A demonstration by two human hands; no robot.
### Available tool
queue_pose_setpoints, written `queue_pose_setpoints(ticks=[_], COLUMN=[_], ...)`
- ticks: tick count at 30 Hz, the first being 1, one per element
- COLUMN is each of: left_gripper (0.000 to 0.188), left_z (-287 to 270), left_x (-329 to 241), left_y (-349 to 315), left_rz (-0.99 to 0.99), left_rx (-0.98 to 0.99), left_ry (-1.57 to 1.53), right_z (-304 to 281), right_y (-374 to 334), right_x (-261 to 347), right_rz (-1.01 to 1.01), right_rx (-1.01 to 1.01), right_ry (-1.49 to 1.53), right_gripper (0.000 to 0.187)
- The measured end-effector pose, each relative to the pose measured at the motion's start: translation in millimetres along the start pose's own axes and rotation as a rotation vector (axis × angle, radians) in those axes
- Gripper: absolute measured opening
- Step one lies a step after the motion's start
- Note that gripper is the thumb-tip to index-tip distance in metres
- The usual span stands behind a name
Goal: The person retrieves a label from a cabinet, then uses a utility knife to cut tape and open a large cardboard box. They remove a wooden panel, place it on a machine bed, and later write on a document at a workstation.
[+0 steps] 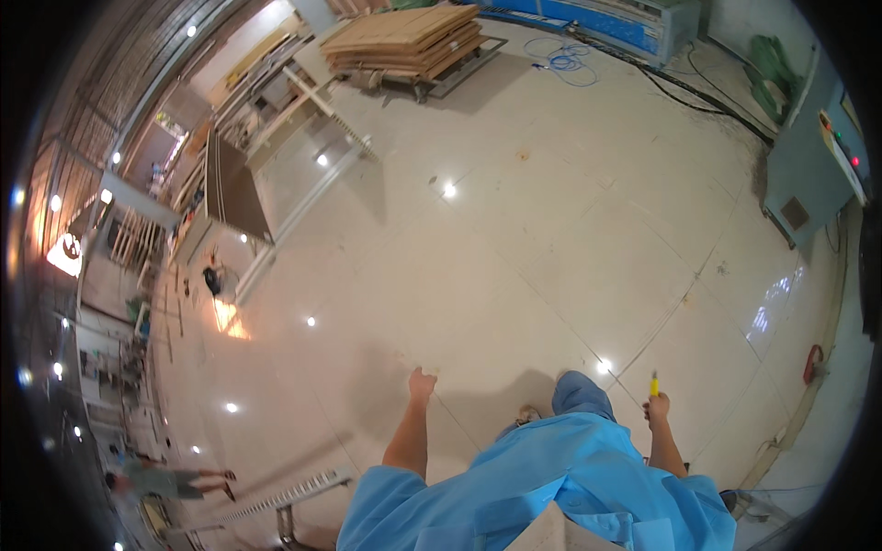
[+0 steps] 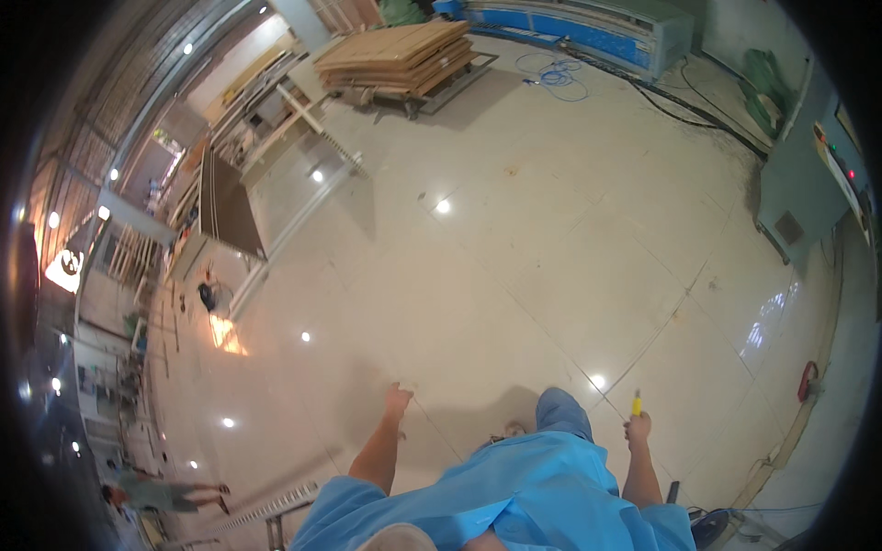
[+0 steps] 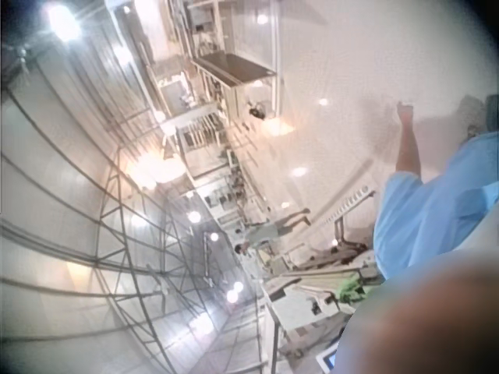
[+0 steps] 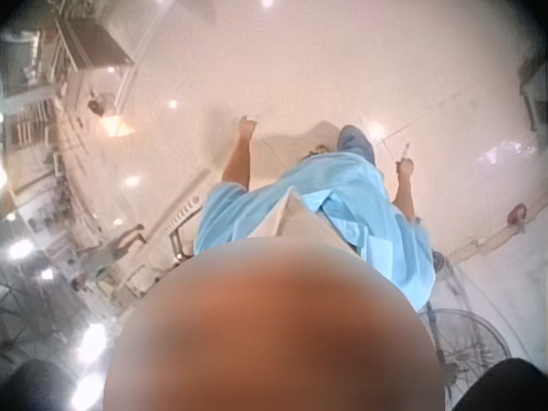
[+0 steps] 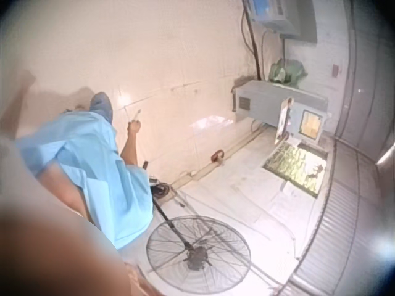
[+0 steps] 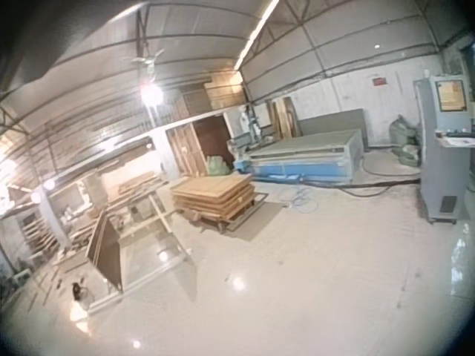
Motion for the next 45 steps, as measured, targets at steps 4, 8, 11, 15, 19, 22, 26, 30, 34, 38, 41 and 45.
queue_pose_setpoints(ticks=[4, 8, 11, 15, 19, 22, 26, 30, 34, 38, 41, 45], left_gripper=[0.056, 0.029, 0.021, 0.025, 0.024, 0.021, 0.026, 0.015, 0.017, 0.027, 0.033, 0.037], left_z=[-56.9, -40.0, -6.2, 66.2, 124.7, 145.4, 143.9, 128.1, 86.5, 42.4, 53.2, 84.8], left_x=[-153.5, -242.9, -279.7, -266.5, -266.2, -310.5, -409.8, -507.2, -767.2, -1005.6, -1115.1, -1180.6], left_y=[115.8, 164.5, 173.4, 167.9, 182.0, 241.6, 363.6, 533.0, 651.8, 719.1, 754.8, 795.3], left_rz=[0.173, 0.095, 0.037, -0.294, -0.432, -0.093, 0.419, -0.431, -0.091, 0.223, 0.292, 0.254], left_rx=[-0.237, -0.131, -0.02, 0.223, 0.401, 0.514, 0.556, 0.447, 0.584, 0.649, 0.758, 0.96], left_ry=[-0.121, -0.401, -0.282, -0.523, -0.602, -0.019, 0.437, -0.786, -0.971, -0.911, -0.829, -0.672], right_z=[0.0, 31.2, 75.5, 134.3, 212.5, 266.6, 305.0, 305.1, 306.5, 338.2, 377.6, 443.0], right_y=[25.0, 62.5, 109.0, 207.9, 276.8, 302.8, 340.8, 388.9, 437.9, 475.2, 534.9, 628.1], right_x=[-54.8, -43.4, 22.3, 229.4, 436.5, 576.9, 690.7, 678.1, 636.3, 632.2, 715.5, 961.0], right_rz=[0.24, 0.382, 0.428, -0.03, -0.037, -0.072, -0.172, 0.005, 0.353, 0.616, 0.495, 0.103], right_rx=[-0.089, -0.128, -0.153, -0.164, 0.099, 0.251, 0.168, 0.024, 0.022, -0.185, -0.176, 0.051], right_ry=[-0.152, -0.05, 0.035, -0.301, 0.18, 0.257, 0.196, 0.167, 0.366, 0.9, 0.827, 0.546], right_gripper=[0.021, 0.029, 0.025, 0.017, 0.023, 0.026, 0.029, 0.029, 0.024, 0.027, 0.023, 0.02])
Point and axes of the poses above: each hand's wrist, its own y-axis towards the middle knuckle, its own z-axis out of the palm, x = y × z, the point moved 10 cm from there along y, towards the middle knuckle, and after that the axes turned 3 degrees about -y, right-handed, at the moved point
